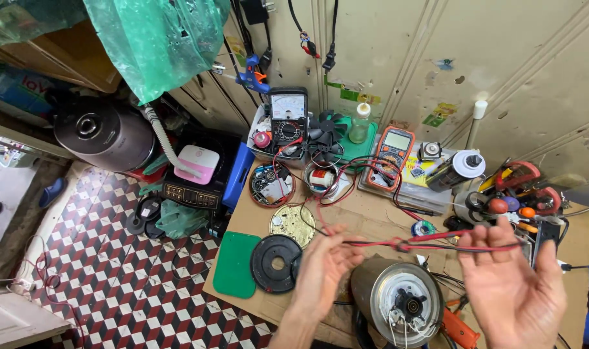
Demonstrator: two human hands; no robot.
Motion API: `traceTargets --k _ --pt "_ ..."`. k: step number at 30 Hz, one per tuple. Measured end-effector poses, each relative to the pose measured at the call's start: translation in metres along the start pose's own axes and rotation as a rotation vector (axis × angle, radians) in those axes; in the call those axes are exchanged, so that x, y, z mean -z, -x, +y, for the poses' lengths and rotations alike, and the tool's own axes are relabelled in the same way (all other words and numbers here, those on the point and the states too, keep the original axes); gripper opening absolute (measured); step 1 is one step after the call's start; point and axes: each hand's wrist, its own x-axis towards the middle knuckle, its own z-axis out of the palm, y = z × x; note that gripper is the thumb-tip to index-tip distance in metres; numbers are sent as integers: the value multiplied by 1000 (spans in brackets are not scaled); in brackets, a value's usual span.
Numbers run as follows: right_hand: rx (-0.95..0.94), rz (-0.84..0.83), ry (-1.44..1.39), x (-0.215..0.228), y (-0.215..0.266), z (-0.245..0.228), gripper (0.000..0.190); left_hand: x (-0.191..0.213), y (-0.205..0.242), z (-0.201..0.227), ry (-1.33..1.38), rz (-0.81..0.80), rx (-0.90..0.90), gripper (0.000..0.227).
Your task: Inspecting and repairing the internal electrical components of an electric kettle on a workbench.
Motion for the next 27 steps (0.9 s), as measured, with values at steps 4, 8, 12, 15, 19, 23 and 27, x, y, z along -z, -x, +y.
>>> traceTargets --k 4,8,12,15,19,23,27 --pt "74 -29 -35 71 -15 -36 56 47 -19 9 5 88 -88 41" --pt "146 -24 -60 132 -40 -67 44 67 -32 -3 -56 145 -114 48" --pt "174 -24 6 168 -38 -111 38 77 -39 -31 -153 147 -75 48" --pt "280 -165 80 285 -38 -154 29 76 -30 -47 -448 93 -6 50" --pt "406 -344 315 261 -19 -166 31 37 18 -42 -985 88 86 61" --pt "304 -103 685 52 50 -89 28 -25 51 -35 -1063 -76 -62 60" --pt "155 -196 947 -42 65 -19 35 -94 61 -15 -830 -434 -229 57"
